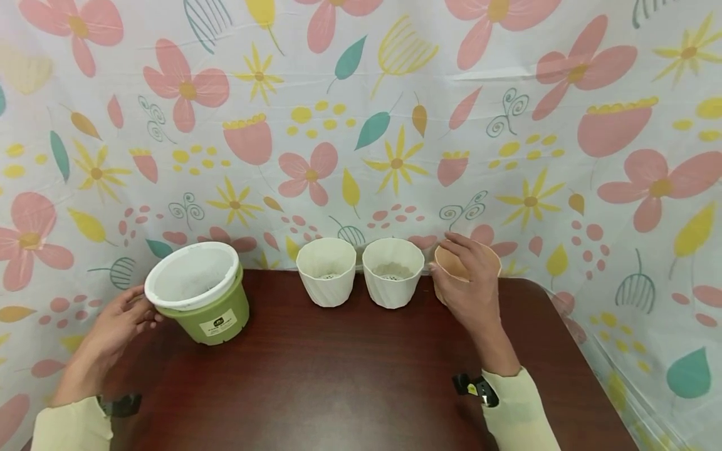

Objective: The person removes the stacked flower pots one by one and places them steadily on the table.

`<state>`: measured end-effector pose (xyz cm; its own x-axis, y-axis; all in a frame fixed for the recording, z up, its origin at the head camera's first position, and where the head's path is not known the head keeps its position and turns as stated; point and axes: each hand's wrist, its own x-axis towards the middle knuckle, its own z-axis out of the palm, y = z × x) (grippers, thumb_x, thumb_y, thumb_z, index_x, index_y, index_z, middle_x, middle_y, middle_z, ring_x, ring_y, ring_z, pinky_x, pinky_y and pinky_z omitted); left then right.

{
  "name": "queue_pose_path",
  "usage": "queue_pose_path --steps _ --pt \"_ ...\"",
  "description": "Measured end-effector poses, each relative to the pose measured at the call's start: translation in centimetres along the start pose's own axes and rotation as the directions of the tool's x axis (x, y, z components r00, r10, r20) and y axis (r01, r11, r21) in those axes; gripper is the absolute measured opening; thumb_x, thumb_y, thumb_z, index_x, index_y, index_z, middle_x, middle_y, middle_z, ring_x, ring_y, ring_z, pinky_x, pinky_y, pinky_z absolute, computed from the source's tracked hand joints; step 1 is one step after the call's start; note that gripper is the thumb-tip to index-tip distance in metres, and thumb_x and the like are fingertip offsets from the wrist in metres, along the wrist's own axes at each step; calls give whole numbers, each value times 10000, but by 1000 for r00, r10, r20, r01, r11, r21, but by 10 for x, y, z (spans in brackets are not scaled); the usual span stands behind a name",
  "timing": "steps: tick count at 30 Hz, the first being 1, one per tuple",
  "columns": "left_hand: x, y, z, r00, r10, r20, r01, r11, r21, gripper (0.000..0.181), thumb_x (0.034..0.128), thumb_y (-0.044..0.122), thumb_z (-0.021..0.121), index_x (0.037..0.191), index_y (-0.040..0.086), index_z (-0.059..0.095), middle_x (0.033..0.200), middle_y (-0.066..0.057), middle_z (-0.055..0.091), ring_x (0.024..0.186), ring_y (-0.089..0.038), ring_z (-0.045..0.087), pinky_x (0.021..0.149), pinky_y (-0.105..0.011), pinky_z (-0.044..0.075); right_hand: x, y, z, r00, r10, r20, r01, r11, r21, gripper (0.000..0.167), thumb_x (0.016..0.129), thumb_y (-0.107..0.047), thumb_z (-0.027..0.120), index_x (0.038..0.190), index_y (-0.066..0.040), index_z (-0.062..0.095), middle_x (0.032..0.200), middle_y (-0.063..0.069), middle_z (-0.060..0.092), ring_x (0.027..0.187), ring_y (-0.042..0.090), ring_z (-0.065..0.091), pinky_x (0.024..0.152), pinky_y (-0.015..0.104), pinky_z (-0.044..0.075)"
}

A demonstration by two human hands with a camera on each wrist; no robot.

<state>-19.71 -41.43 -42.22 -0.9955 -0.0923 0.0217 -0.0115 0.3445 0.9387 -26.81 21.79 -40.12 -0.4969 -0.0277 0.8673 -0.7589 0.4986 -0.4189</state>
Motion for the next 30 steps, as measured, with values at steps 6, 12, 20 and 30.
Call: queue_pose_path --steps 6,12,20,30 --pt "-1 1 -3 1000 -21 -2 21 1000 16 736 1150 381 452 1630 -96 164 1036 201 644 883 -102 671 768 -244 584 7 -10 16 994 -54 94 47 996 69 581 747 53 883 1301 -51 743 1346 192 683 1315 409 574 1199 330 362" --pt "-2 4 -3 999 -36 -7 36 999 30 755 1146 400 456 1641 -83 156 1041 199 641 894 -96 673 769 -237 581 9 -22 29 982 -43 185 35 998 49 630 802 8 889 1391 -102 694 1410 124 652 1344 315 563 1189 292 356" --pt "-3 4 -3 1000 -30 -7 30 999 27 734 1150 379 455 1635 -90 167 1023 199 647 880 -84 672 775 -242 587 9 -34 52 973 -47 227 30 997 76 592 857 -59 867 1414 -86 669 1441 99 626 1355 285 563 1188 270 364" --pt "-1 2 -1 1000 -14 1 14 1000 13 718 1146 374 473 1631 -79 198 1043 180 661 902 -119 680 768 -254 583 13 -52 80 972 -77 221 59 994 88 559 866 -98 871 1394 -90 685 1431 90 647 1354 258 584 1133 227 421"
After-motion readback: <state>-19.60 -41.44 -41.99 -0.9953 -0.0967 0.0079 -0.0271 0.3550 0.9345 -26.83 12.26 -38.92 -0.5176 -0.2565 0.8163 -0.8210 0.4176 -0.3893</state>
